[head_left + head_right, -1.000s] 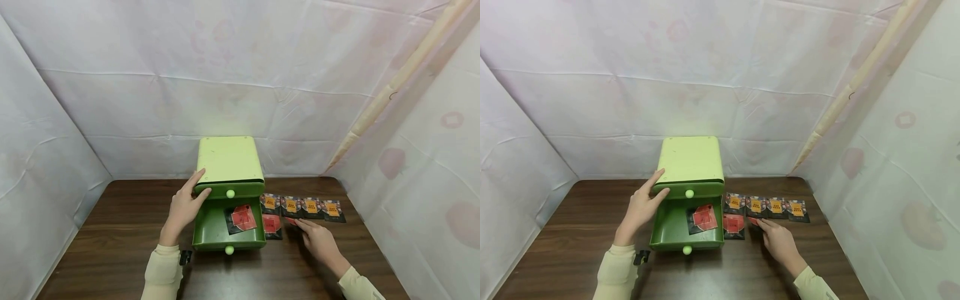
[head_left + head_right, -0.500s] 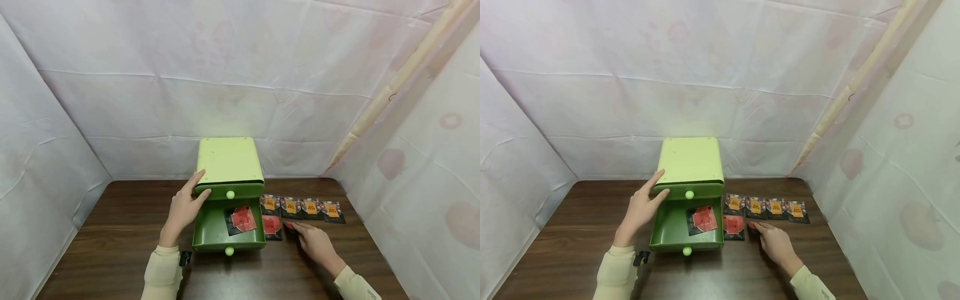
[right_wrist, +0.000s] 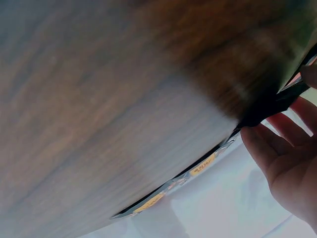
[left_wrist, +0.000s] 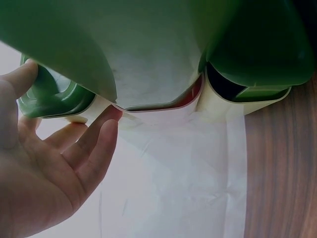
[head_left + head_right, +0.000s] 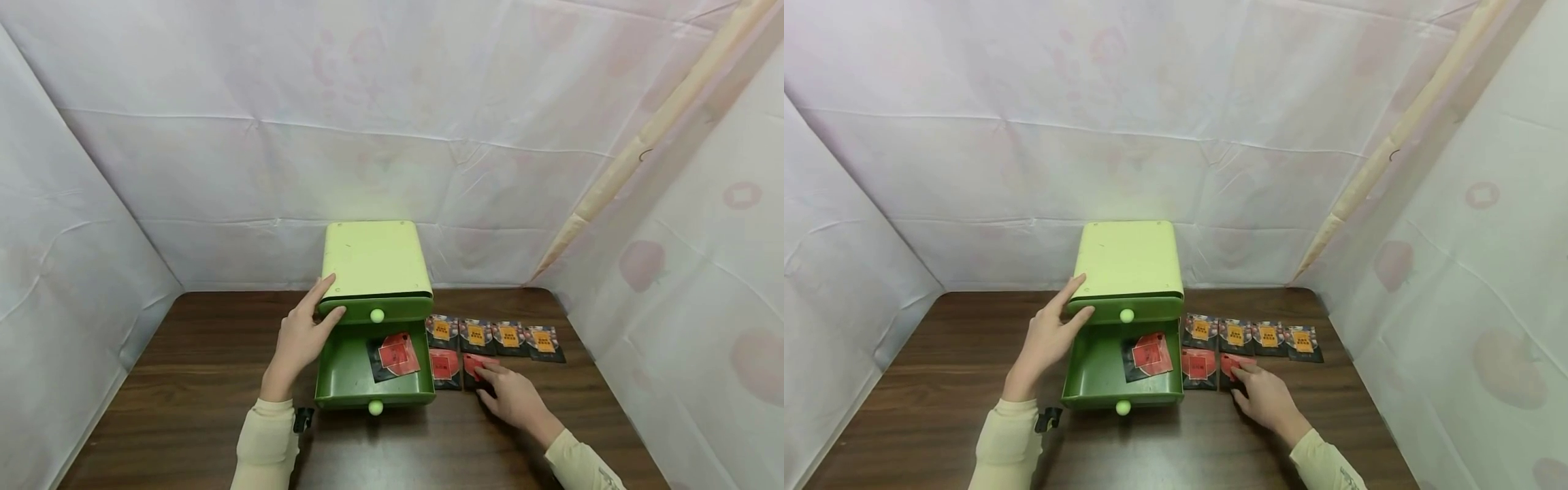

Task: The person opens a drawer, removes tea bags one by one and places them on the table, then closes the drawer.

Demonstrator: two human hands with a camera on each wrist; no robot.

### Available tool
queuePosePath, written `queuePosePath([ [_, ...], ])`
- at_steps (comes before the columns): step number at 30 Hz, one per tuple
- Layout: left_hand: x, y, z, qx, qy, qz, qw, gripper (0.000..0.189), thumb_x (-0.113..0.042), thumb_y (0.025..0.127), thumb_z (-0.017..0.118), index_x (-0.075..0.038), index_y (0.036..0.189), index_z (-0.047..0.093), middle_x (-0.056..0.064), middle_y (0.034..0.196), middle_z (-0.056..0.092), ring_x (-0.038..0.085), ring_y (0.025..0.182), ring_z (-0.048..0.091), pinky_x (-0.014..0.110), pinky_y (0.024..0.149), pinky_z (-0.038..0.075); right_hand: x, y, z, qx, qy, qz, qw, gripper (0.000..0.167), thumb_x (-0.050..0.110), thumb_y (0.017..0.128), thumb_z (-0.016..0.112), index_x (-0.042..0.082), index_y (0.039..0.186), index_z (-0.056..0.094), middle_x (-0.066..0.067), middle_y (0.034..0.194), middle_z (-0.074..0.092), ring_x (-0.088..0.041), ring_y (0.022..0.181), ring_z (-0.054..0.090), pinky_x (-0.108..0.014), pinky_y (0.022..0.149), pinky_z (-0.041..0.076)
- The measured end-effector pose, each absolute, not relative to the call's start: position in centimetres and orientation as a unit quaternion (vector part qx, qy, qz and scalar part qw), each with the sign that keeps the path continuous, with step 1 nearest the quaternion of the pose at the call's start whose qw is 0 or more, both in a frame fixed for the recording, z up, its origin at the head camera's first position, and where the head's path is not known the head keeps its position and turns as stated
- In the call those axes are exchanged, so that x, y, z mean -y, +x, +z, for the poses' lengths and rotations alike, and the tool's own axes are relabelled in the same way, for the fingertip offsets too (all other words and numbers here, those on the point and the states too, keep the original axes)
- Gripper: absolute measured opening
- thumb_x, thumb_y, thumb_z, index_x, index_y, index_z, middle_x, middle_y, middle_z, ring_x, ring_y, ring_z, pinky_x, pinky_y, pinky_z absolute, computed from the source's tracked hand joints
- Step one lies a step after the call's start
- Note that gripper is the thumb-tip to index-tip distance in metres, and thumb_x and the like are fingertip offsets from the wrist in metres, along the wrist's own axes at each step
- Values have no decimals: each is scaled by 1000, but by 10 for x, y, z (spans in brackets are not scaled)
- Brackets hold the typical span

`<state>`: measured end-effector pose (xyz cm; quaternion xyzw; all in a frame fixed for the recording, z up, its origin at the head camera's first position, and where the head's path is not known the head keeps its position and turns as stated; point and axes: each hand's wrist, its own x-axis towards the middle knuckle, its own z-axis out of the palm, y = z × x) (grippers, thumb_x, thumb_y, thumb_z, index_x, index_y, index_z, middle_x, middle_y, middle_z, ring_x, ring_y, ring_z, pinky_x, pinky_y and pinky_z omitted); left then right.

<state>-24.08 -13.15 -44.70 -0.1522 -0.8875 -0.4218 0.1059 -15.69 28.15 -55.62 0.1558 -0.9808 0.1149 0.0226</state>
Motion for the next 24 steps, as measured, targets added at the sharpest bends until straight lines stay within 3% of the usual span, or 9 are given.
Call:
queuePosePath([
  [4,132,-241,-448,887,-152,-422,108,61,-54,95,55,-44,150,31,1,157,27,14,34,20,30,35,22,-281,-154,-557,980,158,121,19,44,27,85,75,9,125,68,-15,130,59,-21,82,68,-45,70,54],
  [11,132,-242,-449,889,-148,-418,109,61,-56,95,54,-46,150,31,-1,157,26,14,34,25,30,36,24,-282,-153,-558,980,159,119,24,43,28,84,75,12,123,69,-13,134,56,-23,89,68,-42,67,54],
  [16,132,-243,-449,888,-150,-420,108,60,-56,95,54,-47,150,31,-2,157,26,13,35,19,30,36,22,-283,-153,-555,975,172,126,58,37,26,85,74,12,120,70,-11,129,61,-15,71,65,-33,56,50],
  [22,132,-243,-448,888,-149,-420,114,60,-56,95,54,-45,150,31,3,156,28,14,36,18,31,36,21,-286,-160,-544,970,181,124,103,29,19,83,77,9,111,73,-10,114,68,-15,73,66,-30,53,48],
  [24,132,-244,-447,887,-150,-422,114,61,-56,95,54,-44,150,31,3,157,28,14,36,18,31,36,22,-287,-162,-538,970,178,129,103,29,18,84,76,9,111,73,-7,104,70,-9,60,60,-29,50,45],
])
